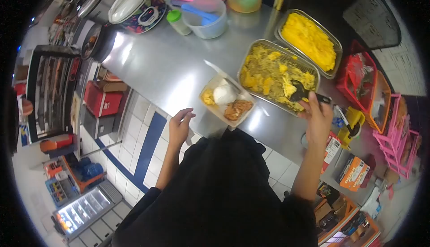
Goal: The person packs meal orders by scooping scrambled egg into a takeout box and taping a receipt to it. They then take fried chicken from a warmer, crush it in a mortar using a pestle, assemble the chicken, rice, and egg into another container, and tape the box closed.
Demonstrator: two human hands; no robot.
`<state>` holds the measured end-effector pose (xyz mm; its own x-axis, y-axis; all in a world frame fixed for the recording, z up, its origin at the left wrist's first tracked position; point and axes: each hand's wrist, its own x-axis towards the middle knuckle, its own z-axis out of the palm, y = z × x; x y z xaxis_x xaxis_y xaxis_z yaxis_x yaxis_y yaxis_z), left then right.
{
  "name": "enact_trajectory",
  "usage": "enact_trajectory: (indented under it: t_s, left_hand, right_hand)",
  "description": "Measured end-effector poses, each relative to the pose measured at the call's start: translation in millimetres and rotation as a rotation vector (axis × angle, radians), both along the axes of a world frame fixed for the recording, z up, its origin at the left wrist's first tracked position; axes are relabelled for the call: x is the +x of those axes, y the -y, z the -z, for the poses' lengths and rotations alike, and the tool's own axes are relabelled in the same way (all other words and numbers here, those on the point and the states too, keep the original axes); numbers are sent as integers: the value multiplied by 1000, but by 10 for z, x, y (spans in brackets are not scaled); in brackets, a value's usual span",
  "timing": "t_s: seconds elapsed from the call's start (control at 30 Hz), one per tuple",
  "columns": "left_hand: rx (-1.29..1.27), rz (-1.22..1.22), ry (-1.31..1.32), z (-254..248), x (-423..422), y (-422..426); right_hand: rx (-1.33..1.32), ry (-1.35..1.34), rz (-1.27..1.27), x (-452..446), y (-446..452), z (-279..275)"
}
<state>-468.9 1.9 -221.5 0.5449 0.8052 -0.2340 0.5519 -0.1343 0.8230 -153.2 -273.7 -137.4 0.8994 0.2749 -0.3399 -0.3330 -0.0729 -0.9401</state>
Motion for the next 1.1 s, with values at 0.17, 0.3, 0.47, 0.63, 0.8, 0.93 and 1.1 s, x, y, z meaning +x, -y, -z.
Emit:
enact_trajectory:
  t_s: [0.17,0.3,0.47,0.63,0.8,0.93,1.1]
  left_hand:
    - [-88,-33,38,35,-52,-66]
    - [-109,-21,84,63,-127,-131]
    - [-94,26,98,35,-277,-255]
    - [-130,5,98,134,-521,-443]
    - [-193,21,52,265,-579,-590]
    - [-225,167,14,169,-397,-659]
    - [-225,311,54,77,-124,-815]
  right_hand:
    - [23,21,132,-940,-449,-289]
    - [-21,458,56,-1527,-1209,82]
    - [-445,1320,-362,-1679,-1730,925]
    - [-461,1238,-296,-1698,-1545,806]
    - [-273,649,178,-1574,-1081,23]
    - [-156,516,502,-1022,-821,-243]
    - [-298,312,452,-676,-323,366]
